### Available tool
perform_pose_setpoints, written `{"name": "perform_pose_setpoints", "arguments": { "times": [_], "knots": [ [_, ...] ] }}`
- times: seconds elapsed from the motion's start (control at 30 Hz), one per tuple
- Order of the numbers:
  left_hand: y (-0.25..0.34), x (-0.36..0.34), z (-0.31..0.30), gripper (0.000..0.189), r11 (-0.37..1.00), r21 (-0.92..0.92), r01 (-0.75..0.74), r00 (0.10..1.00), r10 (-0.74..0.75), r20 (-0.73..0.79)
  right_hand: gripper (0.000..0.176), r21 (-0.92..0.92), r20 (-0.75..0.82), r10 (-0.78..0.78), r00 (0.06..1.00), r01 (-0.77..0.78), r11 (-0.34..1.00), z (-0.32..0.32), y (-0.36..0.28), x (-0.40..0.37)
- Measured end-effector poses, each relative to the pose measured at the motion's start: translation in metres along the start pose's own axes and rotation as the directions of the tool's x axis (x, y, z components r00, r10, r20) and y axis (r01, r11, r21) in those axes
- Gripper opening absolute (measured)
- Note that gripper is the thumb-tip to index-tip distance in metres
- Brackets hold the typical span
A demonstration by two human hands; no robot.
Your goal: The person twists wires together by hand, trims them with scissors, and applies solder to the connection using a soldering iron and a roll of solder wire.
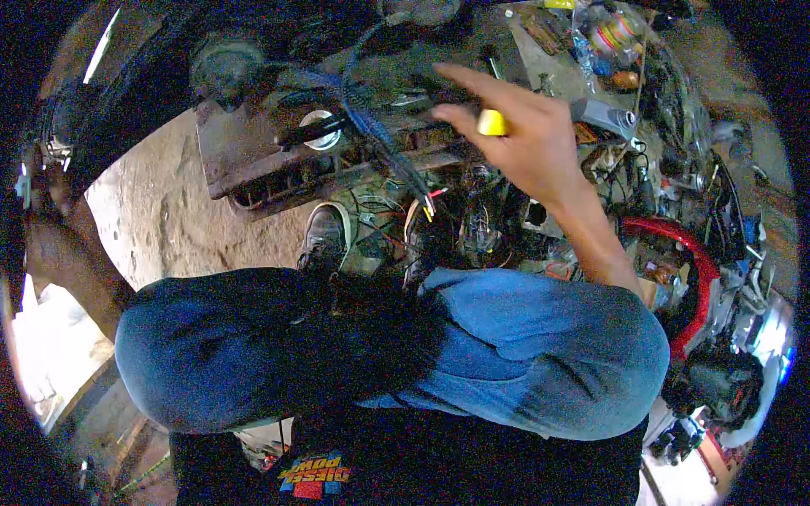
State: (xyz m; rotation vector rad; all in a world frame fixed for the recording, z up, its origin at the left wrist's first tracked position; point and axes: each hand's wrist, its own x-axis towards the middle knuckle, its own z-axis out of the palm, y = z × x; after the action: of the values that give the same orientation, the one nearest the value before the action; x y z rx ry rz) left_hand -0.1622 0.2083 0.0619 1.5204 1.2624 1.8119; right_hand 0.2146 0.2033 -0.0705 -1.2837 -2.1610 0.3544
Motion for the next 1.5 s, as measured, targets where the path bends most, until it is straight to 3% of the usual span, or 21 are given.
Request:
{"name": "perform_pose_setpoints", "arguments": {
  "times": [0.03, 0.13, 0.2, 0.27, 0.37, 0.5, 0.6, 0.7, 0.77, 0.83, 0.9, 0.97, 1.1, 1.13, 1.17, 1.23, 1.27, 1.37, 1.4, 1.5],
  "knots": [
    [0.002, 0.000, 0.002, 0.041, 0.999, 0.032, 0.011, 1.000, -0.011, -0.003, 0.038, -0.035, 0.039, -0.032, 0.999, 0.033, 0.999, 0.003, -0.004, 0.004],
    [0.024, -0.007, 0.023, 0.037, 0.988, -0.027, 0.149, 0.969, -0.152, -0.197, 0.043, -0.114, 0.151, -0.128, 0.980, 0.146, 0.983, 0.008, -0.010, 0.023],
    [0.033, -0.015, 0.026, 0.036, 0.979, -0.070, 0.193, 0.944, -0.205, -0.260, 0.039, -0.199, 0.250, -0.096, 0.964, 0.148, 0.969, 0.017, -0.005, 0.027],
    [0.021, -0.022, -0.005, 0.034, 0.986, -0.053, 0.158, 0.963, -0.166, -0.212, 0.033, -0.225, 0.298, -0.036, 0.954, 0.107, 0.968, 0.020, -0.008, 0.030],
    [-0.001, -0.026, -0.054, 0.037, 0.996, -0.029, 0.088, 0.985, -0.091, -0.144, 0.032, -0.115, 0.205, -0.119, 0.972, 0.144, 0.983, 0.020, 0.006, 0.023],
    [0.002, -0.008, -0.034, 0.041, 0.997, -0.005, 0.077, 0.997, -0.077, 0.026, 0.032, -0.110, 0.091, -0.116, 0.989, 0.126, 0.986, 0.002, 0.021, 0.013],
    [0.002, -0.014, -0.027, 0.046, 0.999, -0.036, 0.009, 0.994, -0.013, -0.110, 0.032, -0.164, 0.051, -0.034, 0.998, 0.042, 0.986, -0.009, 0.034, 0.007],
    [-0.015, -0.014, -0.046, 0.059, 0.908, 0.366, -0.206, 0.978, 0.200, 0.057, 0.032, -0.220, 0.022, 0.061, 0.998, -0.055, 0.974, -0.014, 0.048, 0.000],
    [-0.007, -0.018, -0.042, 0.044, 0.966, 0.246, -0.075, 0.984, 0.113, -0.141, 0.034, -0.214, -0.036, 0.037, 0.999, -0.044, 0.976, -0.013, 0.055, 0.000],
    [-0.005, -0.019, -0.041, 0.044, 0.978, 0.200, -0.060, 0.986, 0.089, -0.141, 0.036, -0.185, -0.021, 0.064, 0.998, -0.066, 0.980, -0.015, 0.051, 0.002],
    [-0.012, -0.018, -0.048, 0.062, 0.959, 0.242, -0.148, 0.989, 0.139, 0.052, 0.038, -0.180, -0.011, 0.079, 0.997, -0.079, 0.981, -0.013, 0.048, 0.003],
    [0.002, -0.026, -0.024, 0.043, 0.996, 0.070, -0.060, 0.958, 0.077, -0.277, 0.039, -0.200, -0.004, 0.082, 0.997, -0.081, 0.976, -0.011, 0.051, 0.001],
    [0.004, -0.039, -0.016, 0.041, 0.987, 0.153, -0.048, 0.937, 0.098, -0.336, 0.043, -0.112, -0.075, 0.233, 0.970, -0.241, 0.964, -0.021, 0.042, 0.001],
    [0.003, -0.041, -0.020, 0.041, 0.992, 0.105, -0.071, 0.950, 0.099, -0.295, 0.045, -0.057, -0.022, 0.378, 0.926, -0.378, 0.924, -0.029, 0.031, 0.005],
    [0.002, -0.043, -0.021, 0.041, 0.995, 0.052, -0.090, 0.962, 0.100, -0.252, 0.045, 0.015, -0.036, 0.363, 0.931, -0.363, 0.932, -0.030, 0.031, 0.004],
    [0.003, -0.046, -0.010, 0.041, 0.966, 0.240, -0.093, 0.946, 0.161, -0.281, 0.047, 0.149, -0.073, 0.344, 0.936, -0.330, 0.932, -0.035, 0.035, -0.001],
    [0.004, -0.047, -0.005, 0.041, 0.941, 0.327, -0.092, 0.938, 0.192, -0.288, 0.045, -0.002, -0.121, 0.215, 0.969, -0.217, 0.976, -0.032, 0.051, -0.006],
    [0.007, -0.044, -0.010, 0.042, 0.996, 0.092, -0.023, 0.937, 0.053, -0.346, 0.042, -0.146, -0.075, 0.064, 0.995, -0.074, 0.986, -0.029, 0.070, -0.008],
    [0.013, -0.043, -0.002, 0.044, 0.991, 0.125, 0.049, 0.909, 0.008, -0.417, 0.036, -0.174, -0.092, -0.030, 0.995, 0.013, 0.985, -0.029, 0.060, -0.002],
    [0.012, -0.048, 0.000, 0.044, 0.983, 0.180, 0.027, 0.916, 0.048, -0.399, 0.027, -0.116, 0.019, -0.065, 0.998, 0.067, 0.991, -0.023, 0.058, 0.009]
  ]
}}
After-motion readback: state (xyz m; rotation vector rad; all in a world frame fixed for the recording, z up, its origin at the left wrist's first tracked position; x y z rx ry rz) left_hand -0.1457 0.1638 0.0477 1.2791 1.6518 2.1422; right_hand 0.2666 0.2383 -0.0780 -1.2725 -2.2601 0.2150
